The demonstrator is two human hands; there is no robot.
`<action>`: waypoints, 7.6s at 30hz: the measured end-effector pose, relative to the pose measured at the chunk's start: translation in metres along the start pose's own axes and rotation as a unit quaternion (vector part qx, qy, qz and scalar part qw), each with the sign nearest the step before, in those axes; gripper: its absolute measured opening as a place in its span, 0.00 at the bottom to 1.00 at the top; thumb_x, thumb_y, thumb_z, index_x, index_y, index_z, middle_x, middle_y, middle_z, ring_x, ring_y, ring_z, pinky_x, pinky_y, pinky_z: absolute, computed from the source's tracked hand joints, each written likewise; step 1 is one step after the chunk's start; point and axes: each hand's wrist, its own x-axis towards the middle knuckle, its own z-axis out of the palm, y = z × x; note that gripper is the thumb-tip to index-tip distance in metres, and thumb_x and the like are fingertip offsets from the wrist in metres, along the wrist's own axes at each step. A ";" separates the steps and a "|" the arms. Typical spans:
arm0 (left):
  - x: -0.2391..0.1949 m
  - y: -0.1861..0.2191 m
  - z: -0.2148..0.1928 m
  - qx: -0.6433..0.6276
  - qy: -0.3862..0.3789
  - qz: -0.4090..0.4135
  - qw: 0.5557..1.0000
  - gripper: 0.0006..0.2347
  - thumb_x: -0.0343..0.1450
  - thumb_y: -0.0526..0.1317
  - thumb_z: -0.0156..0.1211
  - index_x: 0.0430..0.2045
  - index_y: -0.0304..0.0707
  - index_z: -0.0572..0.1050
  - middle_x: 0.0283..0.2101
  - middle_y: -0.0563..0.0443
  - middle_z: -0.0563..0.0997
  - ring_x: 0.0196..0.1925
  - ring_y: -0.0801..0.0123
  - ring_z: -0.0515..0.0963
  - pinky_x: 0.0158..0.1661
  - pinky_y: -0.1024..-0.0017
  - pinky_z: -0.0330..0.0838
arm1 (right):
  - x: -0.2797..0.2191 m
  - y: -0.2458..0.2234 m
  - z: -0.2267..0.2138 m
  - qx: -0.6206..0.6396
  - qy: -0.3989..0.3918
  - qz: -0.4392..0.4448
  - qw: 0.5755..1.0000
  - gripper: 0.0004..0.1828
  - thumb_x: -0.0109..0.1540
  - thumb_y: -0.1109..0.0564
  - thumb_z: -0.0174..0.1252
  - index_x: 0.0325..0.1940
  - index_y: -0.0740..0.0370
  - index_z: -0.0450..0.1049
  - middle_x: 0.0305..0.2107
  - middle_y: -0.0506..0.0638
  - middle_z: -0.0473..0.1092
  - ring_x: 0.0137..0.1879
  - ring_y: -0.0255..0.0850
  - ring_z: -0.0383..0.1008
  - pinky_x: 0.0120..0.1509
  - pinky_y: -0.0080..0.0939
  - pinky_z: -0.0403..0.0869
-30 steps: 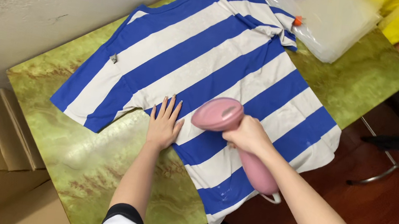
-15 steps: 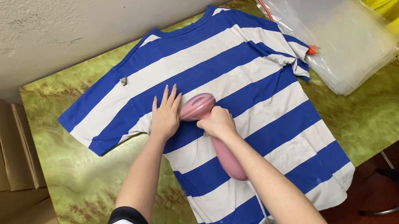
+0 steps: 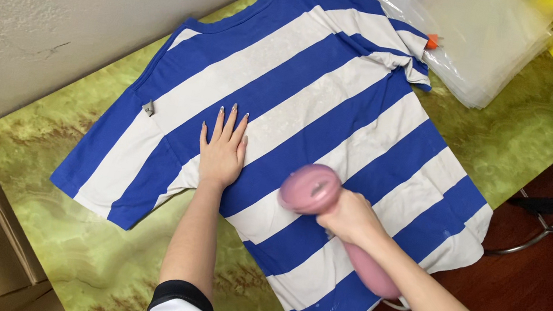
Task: The person irons a blue and white striped t-shirt on a table using a pink handheld steamer, then folds the shirt neatly into a compact rectangle.
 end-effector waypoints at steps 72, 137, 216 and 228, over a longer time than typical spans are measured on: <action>-0.035 0.064 0.016 0.023 -0.013 -0.064 0.998 0.25 0.74 0.57 0.27 0.67 0.56 0.44 0.72 0.56 0.39 0.73 0.59 0.32 0.65 0.43 0.28 | -0.033 0.047 -0.001 -0.041 -0.034 -0.012 0.999 0.22 0.47 0.51 0.56 0.37 0.72 0.76 0.27 0.64 0.75 0.44 0.60 0.75 0.47 0.58 0.71; -0.063 0.158 0.035 -0.008 -0.017 0.030 0.999 0.24 0.73 0.55 0.28 0.66 0.56 0.47 0.72 0.56 0.42 0.73 0.62 0.35 0.65 0.44 0.27 | -0.121 0.178 -0.014 -0.001 -0.080 0.104 0.991 0.20 0.47 0.48 0.57 0.35 0.65 0.75 0.12 0.49 0.74 0.26 0.42 0.79 0.46 0.46 0.75; 0.027 0.101 0.027 0.028 -0.047 0.025 0.998 0.21 0.75 0.49 0.26 0.65 0.64 0.47 0.72 0.62 0.42 0.73 0.67 0.36 0.64 0.43 0.27 | -0.046 0.165 -0.078 -0.075 -0.068 0.108 0.989 0.16 0.42 0.50 0.60 0.25 0.65 0.79 0.13 0.54 0.74 0.35 0.49 0.80 0.47 0.48 0.75; 0.024 0.179 0.046 0.000 -0.069 0.048 0.996 0.21 0.75 0.51 0.27 0.66 0.59 0.48 0.71 0.57 0.42 0.73 0.65 0.36 0.64 0.44 0.31 | 0.048 0.086 -0.081 -0.030 0.019 -0.034 0.999 0.19 0.44 0.46 0.57 0.27 0.65 0.76 0.12 0.52 0.71 0.31 0.50 0.78 0.42 0.46 0.74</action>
